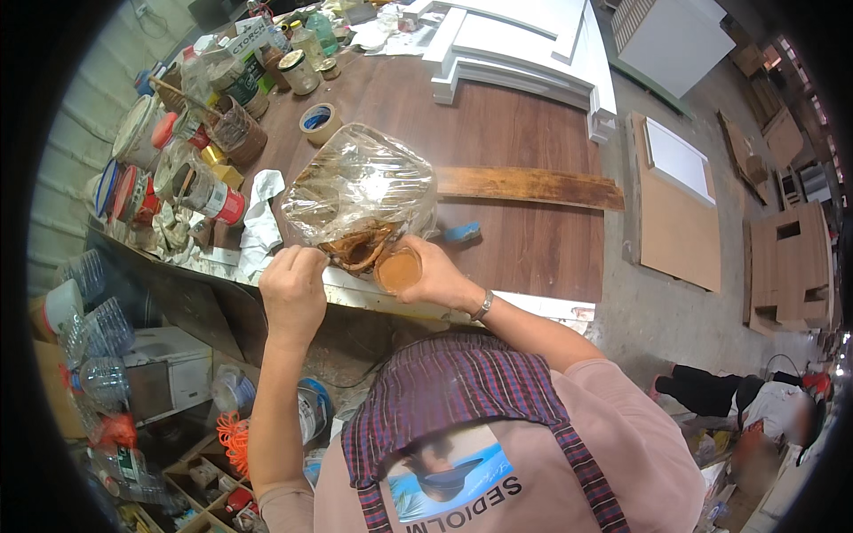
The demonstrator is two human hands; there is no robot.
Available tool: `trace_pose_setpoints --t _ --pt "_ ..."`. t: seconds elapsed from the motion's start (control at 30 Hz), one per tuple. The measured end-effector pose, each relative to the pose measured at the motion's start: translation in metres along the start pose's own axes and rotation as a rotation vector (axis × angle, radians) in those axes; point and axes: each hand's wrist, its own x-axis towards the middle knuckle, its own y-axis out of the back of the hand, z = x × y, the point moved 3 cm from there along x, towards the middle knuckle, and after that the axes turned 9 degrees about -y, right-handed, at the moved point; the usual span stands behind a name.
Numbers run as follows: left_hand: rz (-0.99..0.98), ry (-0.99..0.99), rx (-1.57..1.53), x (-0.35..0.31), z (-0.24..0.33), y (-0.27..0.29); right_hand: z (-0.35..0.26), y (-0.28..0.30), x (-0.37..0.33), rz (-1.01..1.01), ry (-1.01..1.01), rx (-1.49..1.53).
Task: The person applies a brown substance from a cup to a wooden object using a small brush, spreading it over the surface, and then wipes the edges with a cloth.
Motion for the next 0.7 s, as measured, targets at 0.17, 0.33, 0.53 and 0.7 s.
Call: trace_pose_setpoints --t 0.17,0.33,0.53,0.7 --pt "0.090 -0.024 -0.115 0.008 0.009 -0.009 0.001 0.000 0.001 0.002 0.009 -0.018" --pt "0.011 -0.067 0.004 0.000 0.003 -0.010 -0.005 0.001 -0.002 -0.021 -0.026 -0.031" --pt "0.098 -0.074 -0.062 0.007 0.004 -0.024 0.002 -0.001 0.001 -0.013 -0.008 0.013" --pt "-0.009 -0.111 -0.059 0.001 0.009 -0.016 -0.002 0.001 0.000 -0.044 -0.046 -0.028"
